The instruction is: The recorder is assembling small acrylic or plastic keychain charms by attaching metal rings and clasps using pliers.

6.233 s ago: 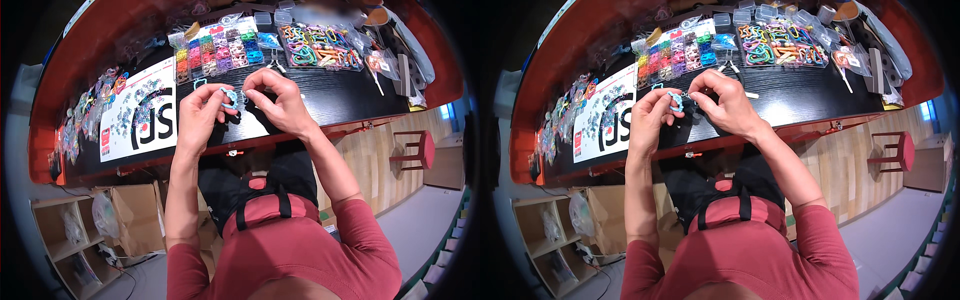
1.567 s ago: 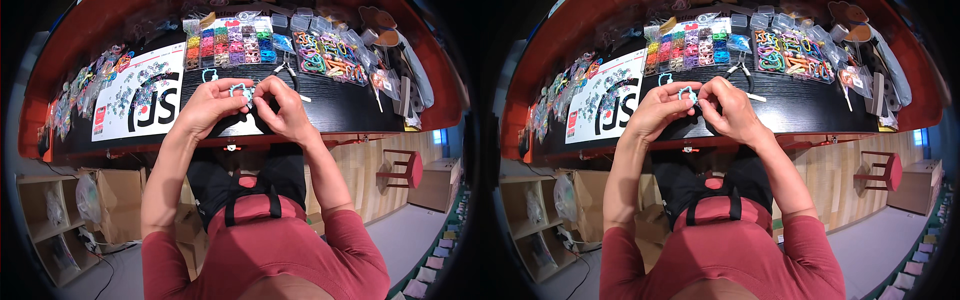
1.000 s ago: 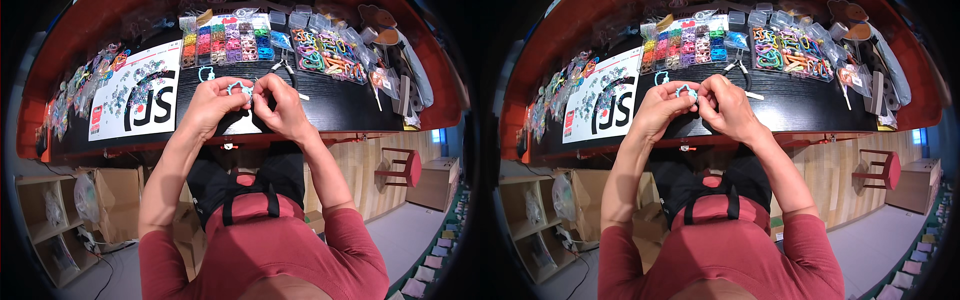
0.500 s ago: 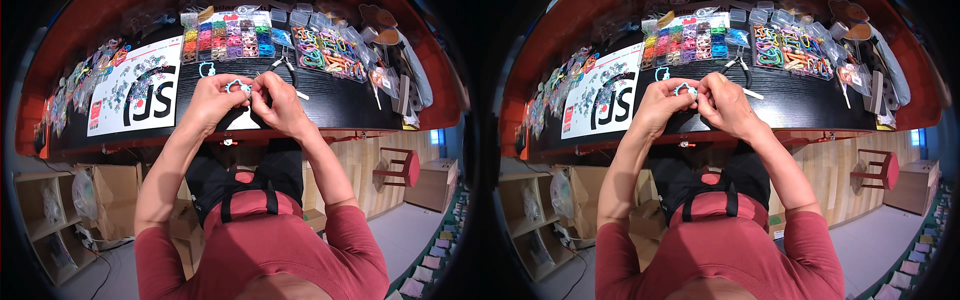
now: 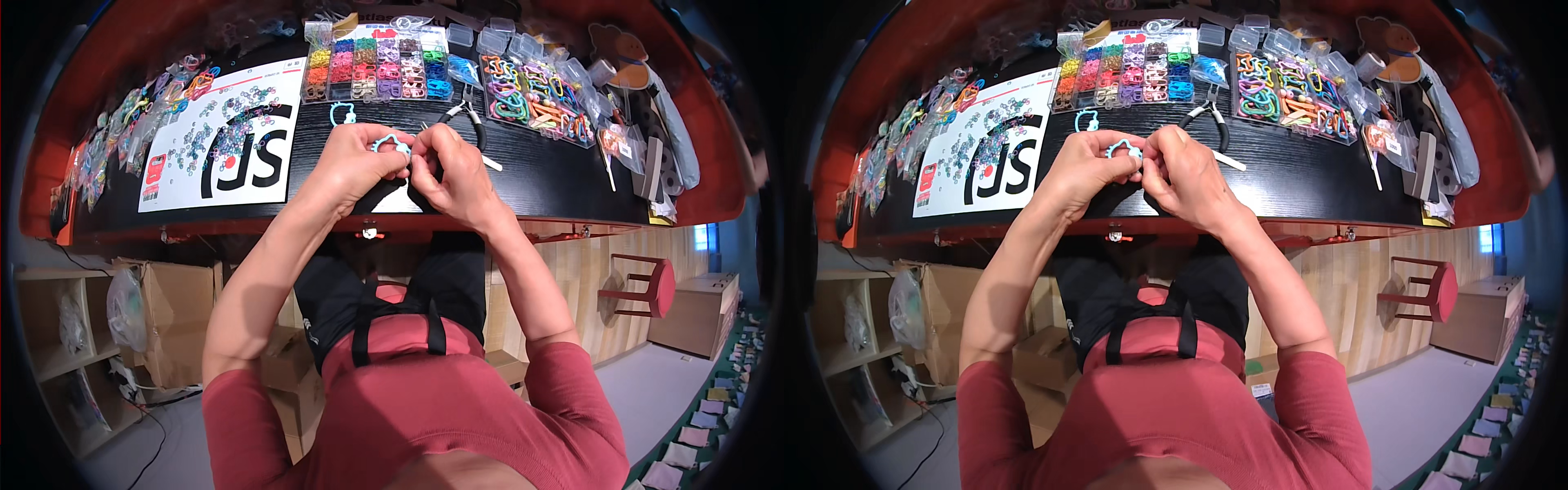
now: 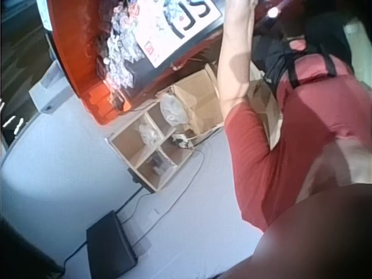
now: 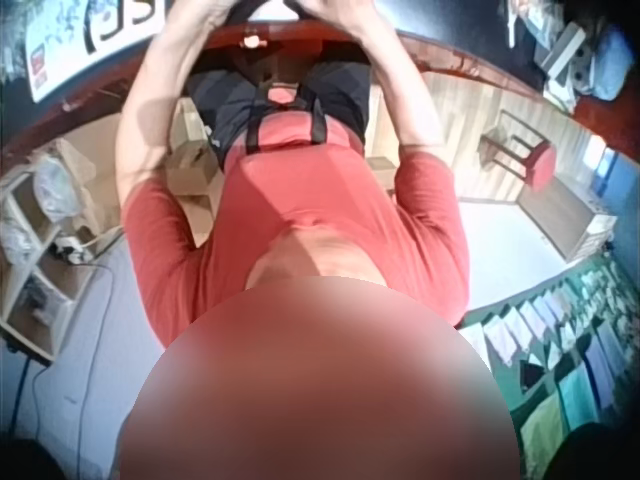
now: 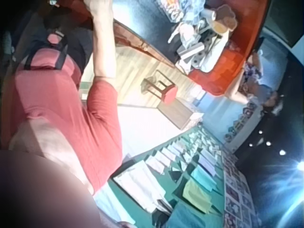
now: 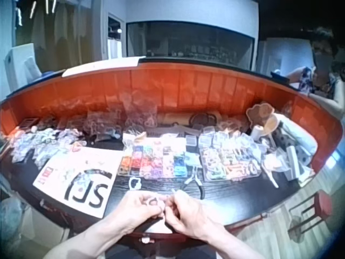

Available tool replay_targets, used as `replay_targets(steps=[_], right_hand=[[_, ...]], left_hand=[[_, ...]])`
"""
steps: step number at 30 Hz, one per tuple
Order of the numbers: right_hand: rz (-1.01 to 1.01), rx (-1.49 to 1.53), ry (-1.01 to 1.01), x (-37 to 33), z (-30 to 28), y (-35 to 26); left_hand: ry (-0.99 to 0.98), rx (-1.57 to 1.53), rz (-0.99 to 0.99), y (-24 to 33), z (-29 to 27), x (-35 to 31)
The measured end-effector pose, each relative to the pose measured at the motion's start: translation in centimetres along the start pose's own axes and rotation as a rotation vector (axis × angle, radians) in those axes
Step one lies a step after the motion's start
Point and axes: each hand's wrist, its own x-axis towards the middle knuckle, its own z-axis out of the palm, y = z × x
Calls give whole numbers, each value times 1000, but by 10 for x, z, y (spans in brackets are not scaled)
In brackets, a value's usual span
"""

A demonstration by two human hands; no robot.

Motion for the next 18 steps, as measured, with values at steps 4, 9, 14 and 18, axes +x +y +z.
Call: replay_targets(steps=[4,9,14,18], right_hand=[[-46,-55,-12,0,2,3],[20,54,45,1,1,1],[169,291,115,0,1,2],[192,293,85,-1,0,3]], left_hand=[[25,120,-13,6,4,-1],[31,77,13,3,-2,-1],[8,-72,5,-1,-9,-1],[-7,-84,-12,0,-8,-3]])
